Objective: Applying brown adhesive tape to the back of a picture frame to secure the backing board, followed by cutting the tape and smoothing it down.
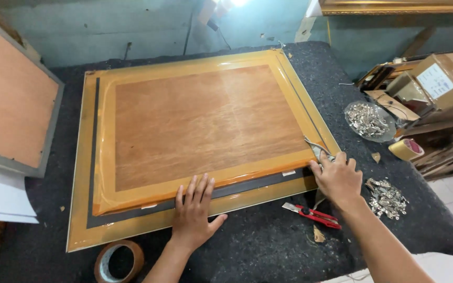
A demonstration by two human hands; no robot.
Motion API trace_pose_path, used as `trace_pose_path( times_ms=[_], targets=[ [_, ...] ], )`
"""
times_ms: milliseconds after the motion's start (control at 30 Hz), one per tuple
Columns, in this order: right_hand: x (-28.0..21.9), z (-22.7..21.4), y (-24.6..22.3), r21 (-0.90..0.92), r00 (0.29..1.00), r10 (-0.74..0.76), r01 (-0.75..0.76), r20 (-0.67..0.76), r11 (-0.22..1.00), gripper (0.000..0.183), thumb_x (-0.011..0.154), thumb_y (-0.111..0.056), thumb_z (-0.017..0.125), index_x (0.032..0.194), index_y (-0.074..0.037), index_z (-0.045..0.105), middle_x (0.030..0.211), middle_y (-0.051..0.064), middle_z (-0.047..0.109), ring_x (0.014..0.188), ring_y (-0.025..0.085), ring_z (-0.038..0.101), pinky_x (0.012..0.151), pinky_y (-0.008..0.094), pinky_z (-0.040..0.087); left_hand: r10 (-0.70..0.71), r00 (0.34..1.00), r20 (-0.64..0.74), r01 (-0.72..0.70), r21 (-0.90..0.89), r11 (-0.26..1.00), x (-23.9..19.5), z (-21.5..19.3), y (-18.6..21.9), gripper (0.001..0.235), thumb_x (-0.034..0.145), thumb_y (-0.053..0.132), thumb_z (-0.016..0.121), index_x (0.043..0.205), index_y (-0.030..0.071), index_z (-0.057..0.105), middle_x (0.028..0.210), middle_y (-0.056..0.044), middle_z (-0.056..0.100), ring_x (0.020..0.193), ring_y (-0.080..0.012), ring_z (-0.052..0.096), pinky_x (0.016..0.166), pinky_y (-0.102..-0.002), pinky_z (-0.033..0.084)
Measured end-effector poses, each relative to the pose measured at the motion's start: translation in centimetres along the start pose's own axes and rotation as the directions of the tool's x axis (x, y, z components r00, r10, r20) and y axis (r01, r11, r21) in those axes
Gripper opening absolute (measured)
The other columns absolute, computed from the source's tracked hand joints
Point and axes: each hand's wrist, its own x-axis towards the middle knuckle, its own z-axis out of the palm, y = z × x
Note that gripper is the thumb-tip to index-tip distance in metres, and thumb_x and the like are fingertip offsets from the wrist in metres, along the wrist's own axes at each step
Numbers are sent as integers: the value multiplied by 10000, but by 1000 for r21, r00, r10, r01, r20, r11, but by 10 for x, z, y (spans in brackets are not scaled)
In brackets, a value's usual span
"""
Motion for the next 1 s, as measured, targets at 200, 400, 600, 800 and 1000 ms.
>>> trace_pose_path(
  times_ms=[200,400,600,800,1000],
  targets=[
    [-39,29,-78,86,634,-558,698,-535,711,143,752,-328,616,873,-292,682,876,-31,591,789,237,517,574,398,387,-253,948,192,302,-302,904,-17,-50,-38,578,765,375,603,1260,131,429,1311,-43,422,1247,-277,310,1010,-511,189],
    [-93,14,-229,101,229,-776,972,-587,211,139,748,-168,570,855,-198,654,764,11,539,647,236,487,592,327,428,-717,695,-45,661,-353,663,-87,-96,-122,474,787,290,529,1196,55,493,1212,-126,498,1155,-285,424,960,-427,322],
    [-135,43,-359,194,255,-781,965,-570,174,78,687,-270,560,724,-235,620,746,-25,514,761,187,532,638,266,470,-770,541,338,841,-220,494,-111,-95,-148,563,889,482,345,1301,101,376,1264,-173,452,1209,-327,405,969,-442,371],
    [-130,1,-305,256,372,-828,924,-419,285,183,655,-236,588,821,-217,663,761,23,574,763,250,564,627,337,480,-705,559,437,806,-86,585,-94,-117,-138,589,876,446,329,1373,152,215,1305,-200,387,1221,-377,366,907,-494,405],
    [-85,26,-182,104,633,-616,732,-469,673,196,634,-337,670,830,-346,664,776,-76,612,789,164,590,705,249,498,-740,657,145,754,-141,642,-105,-99,-161,460,748,343,592,1172,175,532,971,-98,579,921,-327,553,697,-437,472]
  ],
)
